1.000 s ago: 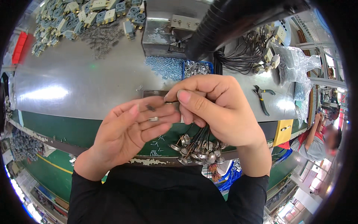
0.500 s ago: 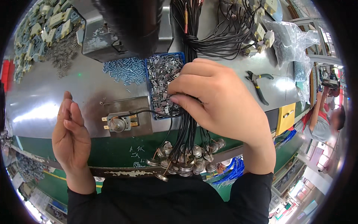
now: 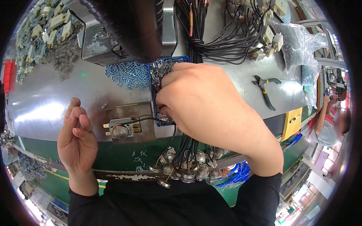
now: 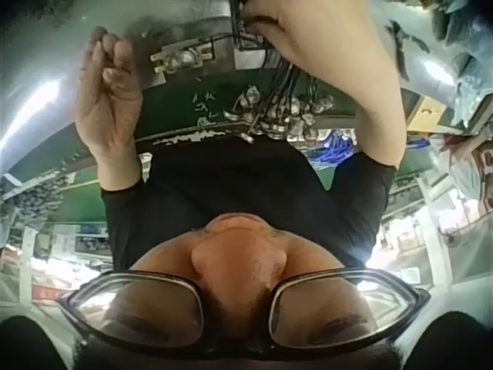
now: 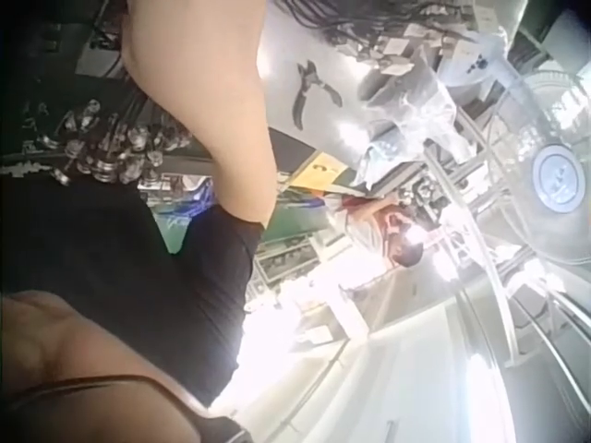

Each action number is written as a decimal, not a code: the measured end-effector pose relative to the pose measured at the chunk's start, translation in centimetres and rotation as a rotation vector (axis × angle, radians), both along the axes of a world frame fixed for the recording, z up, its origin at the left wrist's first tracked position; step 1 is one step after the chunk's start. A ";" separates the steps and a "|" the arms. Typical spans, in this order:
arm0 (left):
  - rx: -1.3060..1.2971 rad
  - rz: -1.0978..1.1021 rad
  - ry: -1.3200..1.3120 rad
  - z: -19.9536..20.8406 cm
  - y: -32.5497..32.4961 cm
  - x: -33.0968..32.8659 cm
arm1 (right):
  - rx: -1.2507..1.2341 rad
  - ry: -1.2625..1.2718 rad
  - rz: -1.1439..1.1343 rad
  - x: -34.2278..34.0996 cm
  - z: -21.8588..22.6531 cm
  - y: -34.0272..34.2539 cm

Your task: Manually assembling electronic components onto metal mounting plates, including wiring and fastening screws.

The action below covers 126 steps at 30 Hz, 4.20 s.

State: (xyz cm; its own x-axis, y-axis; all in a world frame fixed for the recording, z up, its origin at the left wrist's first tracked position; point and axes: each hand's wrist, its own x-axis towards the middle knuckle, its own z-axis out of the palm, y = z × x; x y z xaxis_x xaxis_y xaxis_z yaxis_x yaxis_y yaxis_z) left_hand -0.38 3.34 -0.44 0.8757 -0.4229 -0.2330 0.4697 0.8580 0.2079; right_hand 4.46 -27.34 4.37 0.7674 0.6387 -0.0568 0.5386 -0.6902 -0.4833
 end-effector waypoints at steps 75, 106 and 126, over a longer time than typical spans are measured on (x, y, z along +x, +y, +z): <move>0.008 -0.019 0.030 0.5 -0.2 -0.3 | -0.064 0.132 0.080 1.7 0.8 -0.4; 0.311 -0.186 0.042 3.5 -4.0 -0.2 | 0.408 0.461 -0.330 0.8 2.5 -2.1; 0.404 -0.163 0.084 5.6 -7.1 1.0 | 1.051 0.995 -0.713 -0.6 0.1 -4.7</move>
